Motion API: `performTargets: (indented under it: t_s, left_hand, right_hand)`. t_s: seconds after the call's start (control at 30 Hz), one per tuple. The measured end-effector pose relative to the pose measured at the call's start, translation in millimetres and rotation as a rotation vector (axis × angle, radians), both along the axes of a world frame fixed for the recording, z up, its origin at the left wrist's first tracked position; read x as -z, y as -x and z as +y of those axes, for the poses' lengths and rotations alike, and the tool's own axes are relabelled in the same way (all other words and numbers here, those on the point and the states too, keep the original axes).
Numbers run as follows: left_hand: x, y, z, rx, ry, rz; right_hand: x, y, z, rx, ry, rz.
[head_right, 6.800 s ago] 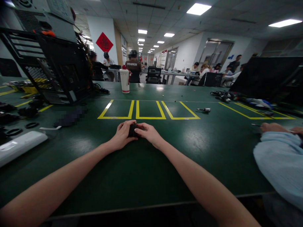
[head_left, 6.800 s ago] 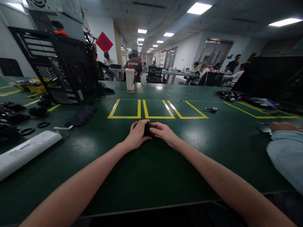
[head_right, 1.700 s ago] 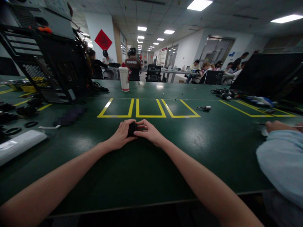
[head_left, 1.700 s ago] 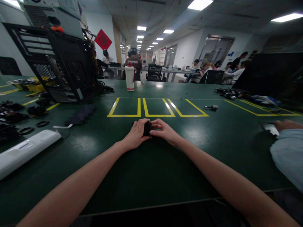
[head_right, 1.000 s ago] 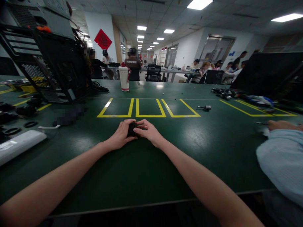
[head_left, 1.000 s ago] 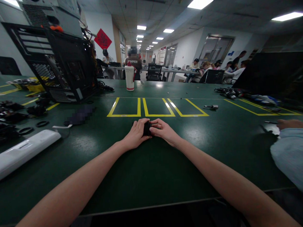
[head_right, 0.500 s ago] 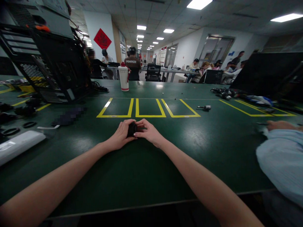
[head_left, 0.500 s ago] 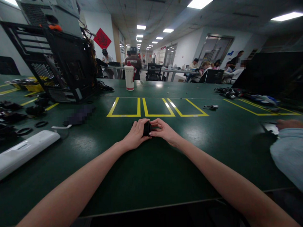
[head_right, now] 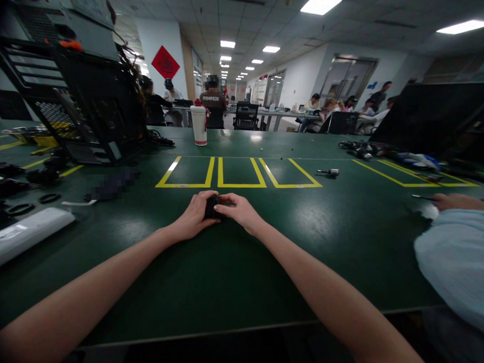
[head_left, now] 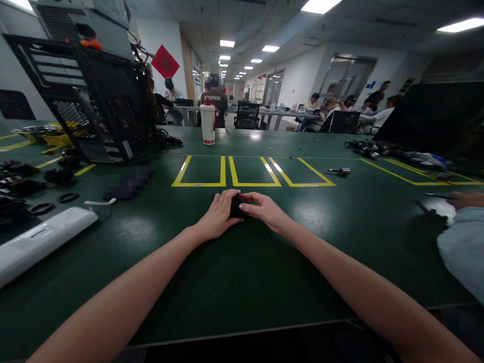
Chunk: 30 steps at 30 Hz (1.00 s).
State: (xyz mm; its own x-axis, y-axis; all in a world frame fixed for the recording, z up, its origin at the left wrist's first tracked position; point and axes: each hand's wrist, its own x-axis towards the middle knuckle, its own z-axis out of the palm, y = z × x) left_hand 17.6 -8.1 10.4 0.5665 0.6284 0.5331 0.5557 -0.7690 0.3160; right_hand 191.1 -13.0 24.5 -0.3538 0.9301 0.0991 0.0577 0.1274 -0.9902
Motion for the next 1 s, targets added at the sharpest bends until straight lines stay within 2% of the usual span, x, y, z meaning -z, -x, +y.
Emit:
performTargets:
  t_s: [0.17,0.37,0.6,0.77,1.0]
  left_hand:
    - [0.1,-0.2,-0.5,-0.006,0.012,0.008]
    - [1.9,-1.1,0.5,-0.004,-0.009,0.001]
    - [2.0,-0.1,0.2,-0.004,-0.005,0.002]
    - [2.6,0.3,0.6,-0.011,0.008,0.004]
    - [2.9,0.0,1.1,-0.015,-0.004,0.005]
  right_hand:
    - [-2.0,-2.3,-4.2,-0.029,-0.063,-0.006]
    - [1.9,0.3,-3.4,0.004,-0.006,0.055]
    - [4.5,-0.1,0.8,-0.003,-0.017,0.031]
    - [6.2,-2.0,0.2,-0.009,-0.083,0.021]
    - [6.4,1.1,0.4,0.000,-0.013,0.071]
